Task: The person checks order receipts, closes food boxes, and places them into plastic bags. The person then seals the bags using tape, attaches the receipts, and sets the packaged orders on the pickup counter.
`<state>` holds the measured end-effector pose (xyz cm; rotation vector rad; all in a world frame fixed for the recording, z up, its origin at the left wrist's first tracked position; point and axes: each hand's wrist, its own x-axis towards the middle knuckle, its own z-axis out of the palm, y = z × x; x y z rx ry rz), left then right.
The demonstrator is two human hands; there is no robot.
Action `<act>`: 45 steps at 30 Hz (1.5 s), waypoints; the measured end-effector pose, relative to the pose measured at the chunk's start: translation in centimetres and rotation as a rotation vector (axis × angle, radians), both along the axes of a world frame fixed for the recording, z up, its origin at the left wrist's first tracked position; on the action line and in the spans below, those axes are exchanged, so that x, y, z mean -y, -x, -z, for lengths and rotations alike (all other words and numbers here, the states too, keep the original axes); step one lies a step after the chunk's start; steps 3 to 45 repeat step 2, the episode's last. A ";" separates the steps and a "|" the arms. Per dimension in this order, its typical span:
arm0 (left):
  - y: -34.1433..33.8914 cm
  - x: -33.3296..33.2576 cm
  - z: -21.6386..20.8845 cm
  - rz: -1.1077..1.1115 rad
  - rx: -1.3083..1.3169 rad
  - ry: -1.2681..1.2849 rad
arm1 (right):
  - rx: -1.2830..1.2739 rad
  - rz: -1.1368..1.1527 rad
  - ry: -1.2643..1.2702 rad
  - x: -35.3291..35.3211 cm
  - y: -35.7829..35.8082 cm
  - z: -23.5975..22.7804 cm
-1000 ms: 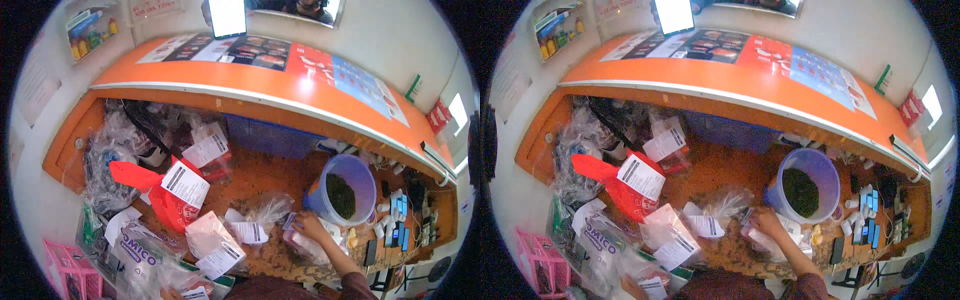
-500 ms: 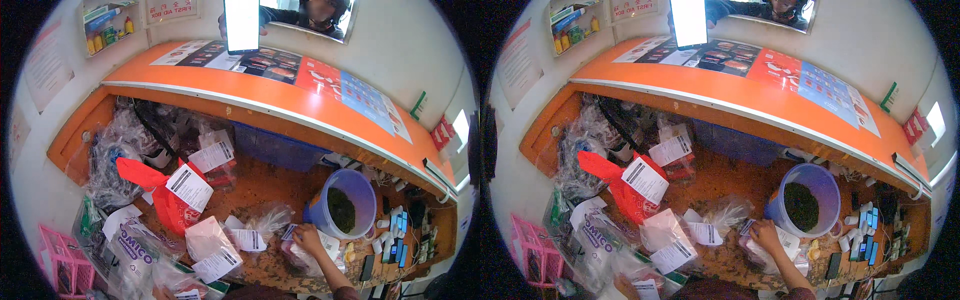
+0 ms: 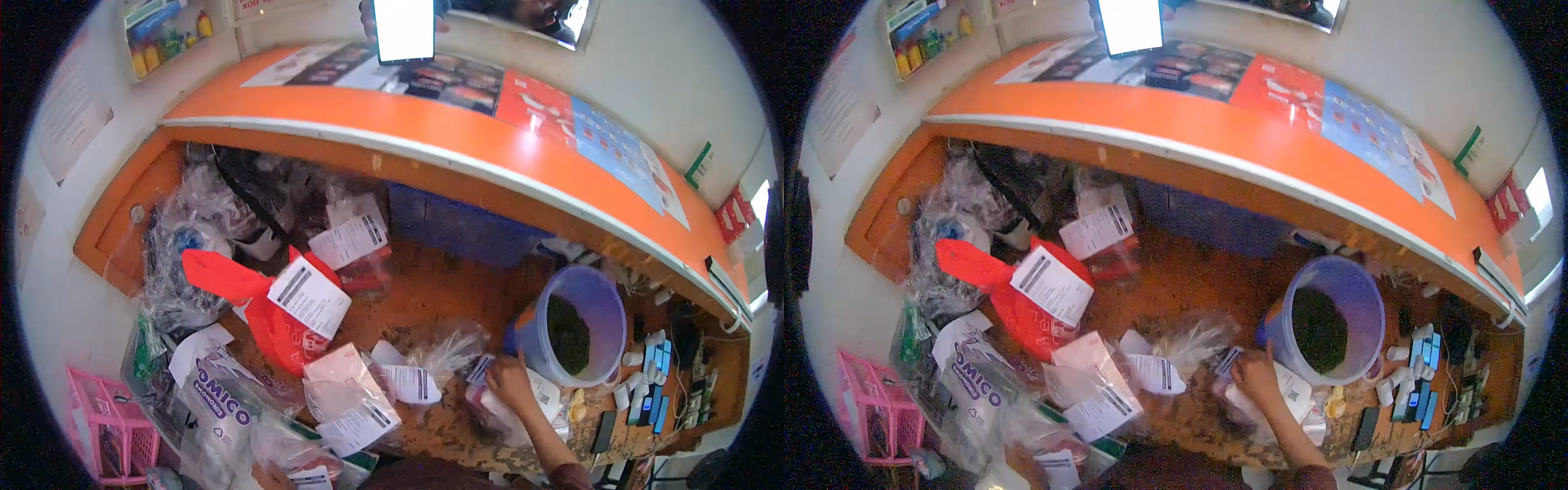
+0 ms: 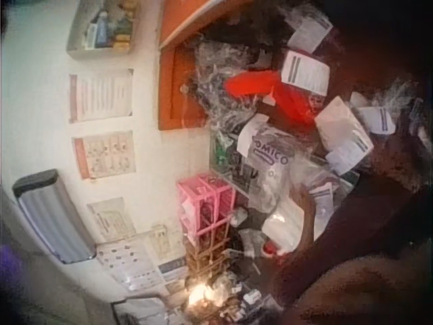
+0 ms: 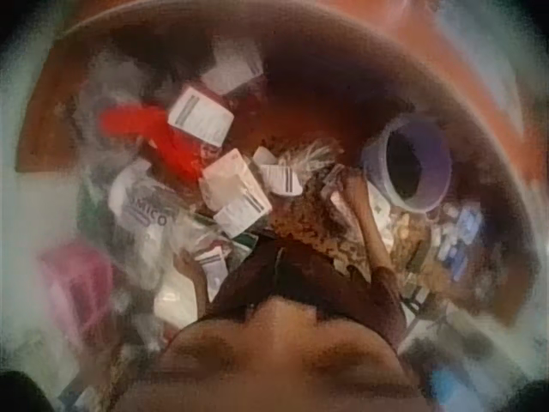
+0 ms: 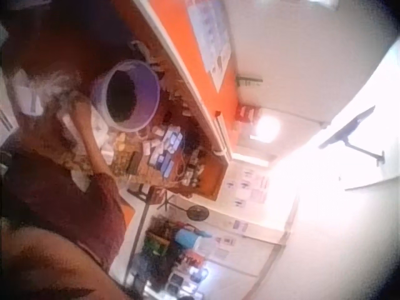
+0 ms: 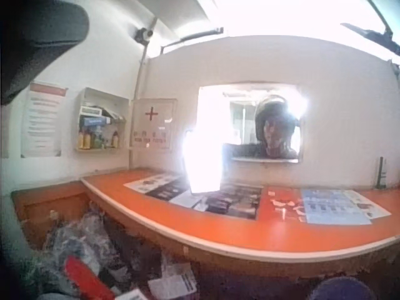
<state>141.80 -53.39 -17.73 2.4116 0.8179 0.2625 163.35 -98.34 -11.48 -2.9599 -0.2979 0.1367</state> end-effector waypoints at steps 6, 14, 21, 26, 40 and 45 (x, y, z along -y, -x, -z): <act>0.4 -1.3 1.2 -0.052 0.079 0.268 | 0.072 0.127 -0.131 -0.5 -0.1 0.9; 0.4 -1.3 1.2 -0.052 0.079 0.268 | 0.072 0.127 -0.131 -0.5 -0.1 0.9; 0.4 -1.3 1.2 -0.052 0.079 0.268 | 0.072 0.127 -0.131 -0.5 -0.1 0.9; 0.4 -1.3 1.2 -0.052 0.079 0.268 | 0.072 0.127 -0.131 -0.5 -0.1 0.9; 0.4 -1.3 1.2 -0.052 0.079 0.268 | 0.072 0.127 -0.131 -0.5 -0.1 0.9; 0.4 -1.3 1.2 -0.052 0.079 0.268 | 0.072 0.127 -0.131 -0.5 -0.1 0.9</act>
